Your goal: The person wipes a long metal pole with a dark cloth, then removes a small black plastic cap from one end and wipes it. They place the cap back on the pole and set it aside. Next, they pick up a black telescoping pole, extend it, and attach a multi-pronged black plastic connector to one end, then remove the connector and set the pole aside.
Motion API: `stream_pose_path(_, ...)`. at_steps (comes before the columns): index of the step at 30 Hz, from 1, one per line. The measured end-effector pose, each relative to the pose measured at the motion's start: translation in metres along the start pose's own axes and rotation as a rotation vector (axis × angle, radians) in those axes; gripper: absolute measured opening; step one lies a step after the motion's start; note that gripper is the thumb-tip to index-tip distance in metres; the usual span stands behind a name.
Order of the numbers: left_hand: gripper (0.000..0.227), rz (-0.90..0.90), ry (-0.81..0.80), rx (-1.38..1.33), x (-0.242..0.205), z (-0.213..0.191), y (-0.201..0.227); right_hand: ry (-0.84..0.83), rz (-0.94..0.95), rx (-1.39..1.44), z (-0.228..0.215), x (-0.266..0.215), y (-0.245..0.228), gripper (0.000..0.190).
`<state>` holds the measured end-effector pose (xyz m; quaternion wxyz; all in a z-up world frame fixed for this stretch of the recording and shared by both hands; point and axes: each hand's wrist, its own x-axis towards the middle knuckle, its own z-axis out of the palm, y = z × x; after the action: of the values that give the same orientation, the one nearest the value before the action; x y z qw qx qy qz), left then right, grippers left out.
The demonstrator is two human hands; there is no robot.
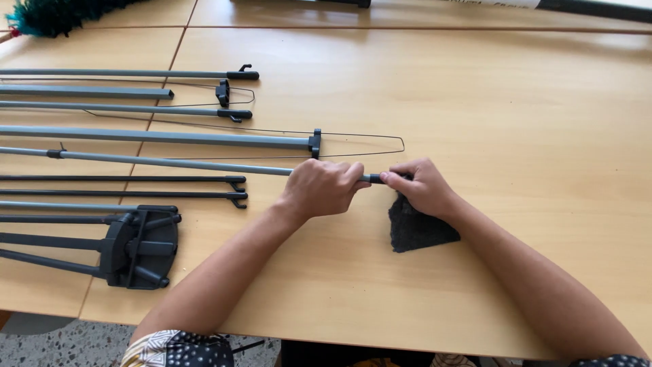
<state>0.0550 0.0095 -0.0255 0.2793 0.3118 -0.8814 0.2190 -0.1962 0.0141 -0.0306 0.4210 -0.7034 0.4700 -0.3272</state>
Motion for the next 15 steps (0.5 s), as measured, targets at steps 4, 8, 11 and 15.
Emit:
stream_pose_path(4, 0.023, -0.004, 0.032, 0.036, 0.003, 0.001, 0.002, 0.026, 0.059, 0.088, 0.005, 0.0, 0.001, 0.04)
stream_pose_path(8, 0.021, -0.042, 0.026, 0.018, 0.004, -0.007, 0.003, 0.107, 0.009, 0.127, 0.01, -0.001, -0.004, 0.04)
stream_pose_path(11, 0.022, -0.046, 0.028, 0.007, 0.004, -0.007, 0.003, 0.127, -0.082, 0.038, 0.008, -0.002, -0.002, 0.04)
stream_pose_path(15, 0.025, -0.045, -0.003, -0.004, 0.001, -0.013, 0.006, 0.138, -0.279, -0.208, 0.006, -0.005, -0.004, 0.042)
